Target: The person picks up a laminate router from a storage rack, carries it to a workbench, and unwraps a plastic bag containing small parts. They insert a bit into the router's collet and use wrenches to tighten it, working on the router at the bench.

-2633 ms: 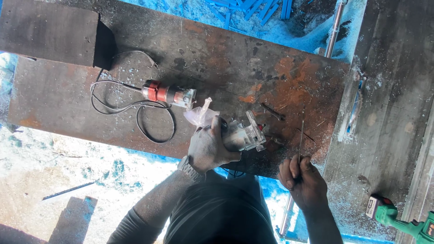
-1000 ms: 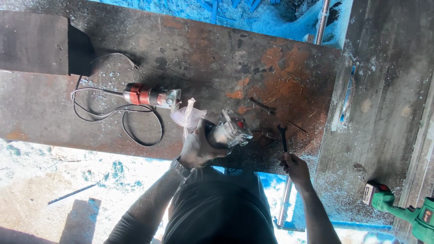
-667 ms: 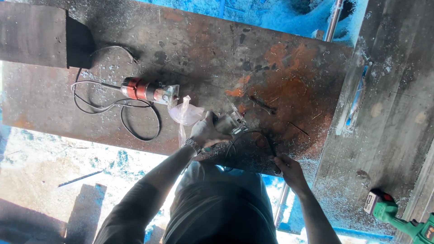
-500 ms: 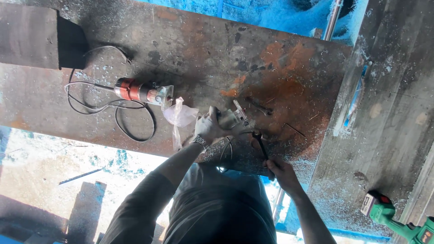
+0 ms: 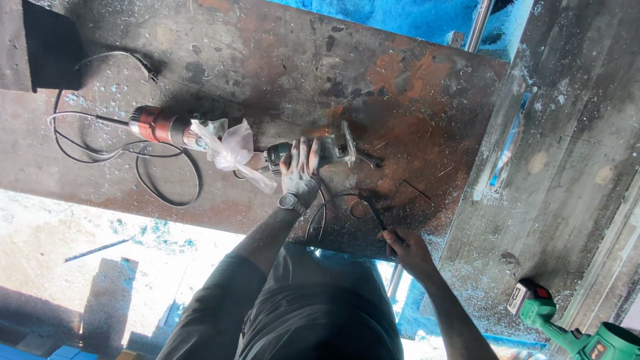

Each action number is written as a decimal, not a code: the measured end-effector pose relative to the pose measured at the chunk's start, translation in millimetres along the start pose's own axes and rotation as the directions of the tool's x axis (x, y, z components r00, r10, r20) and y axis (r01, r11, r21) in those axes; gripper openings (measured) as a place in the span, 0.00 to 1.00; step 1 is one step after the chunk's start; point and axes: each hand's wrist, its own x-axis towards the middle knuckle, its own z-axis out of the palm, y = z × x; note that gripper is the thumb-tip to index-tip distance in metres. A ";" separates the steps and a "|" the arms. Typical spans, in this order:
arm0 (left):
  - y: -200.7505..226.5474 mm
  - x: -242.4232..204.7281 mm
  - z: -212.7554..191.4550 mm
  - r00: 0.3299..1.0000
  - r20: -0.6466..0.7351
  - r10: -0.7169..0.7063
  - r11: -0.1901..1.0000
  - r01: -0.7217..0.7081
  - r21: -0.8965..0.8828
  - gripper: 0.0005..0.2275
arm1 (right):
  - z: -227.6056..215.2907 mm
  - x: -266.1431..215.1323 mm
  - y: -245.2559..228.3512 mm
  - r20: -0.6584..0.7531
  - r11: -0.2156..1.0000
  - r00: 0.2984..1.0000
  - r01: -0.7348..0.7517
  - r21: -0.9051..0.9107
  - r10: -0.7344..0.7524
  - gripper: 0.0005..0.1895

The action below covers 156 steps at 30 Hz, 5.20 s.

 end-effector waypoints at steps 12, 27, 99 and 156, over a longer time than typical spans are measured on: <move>-12.6 -39.3 14.4 0.986 -0.164 -0.016 0.999 0.007 -0.054 0.24 | -31.2 56.2 -28.6 -0.415 0.742 0.627 0.454 -0.494 -0.660 0.09; -27.3 -22.7 0.0 0.969 0.240 -0.060 0.994 0.080 -0.074 0.36 | 37.2 194.0 3.9 -0.098 0.403 0.866 0.126 -0.906 -0.491 0.12; 40.2 27.4 -2.0 0.731 0.681 0.041 0.887 0.287 -0.361 0.15 | 40.9 19.5 -81.1 -0.190 0.866 0.852 0.446 -0.226 -0.488 0.14; 89.8 -44.8 20.0 0.587 0.745 -0.318 0.002 0.786 -0.618 0.16 | 17.3 24.9 -63.9 -0.258 0.796 0.753 0.581 -0.173 -0.605 0.16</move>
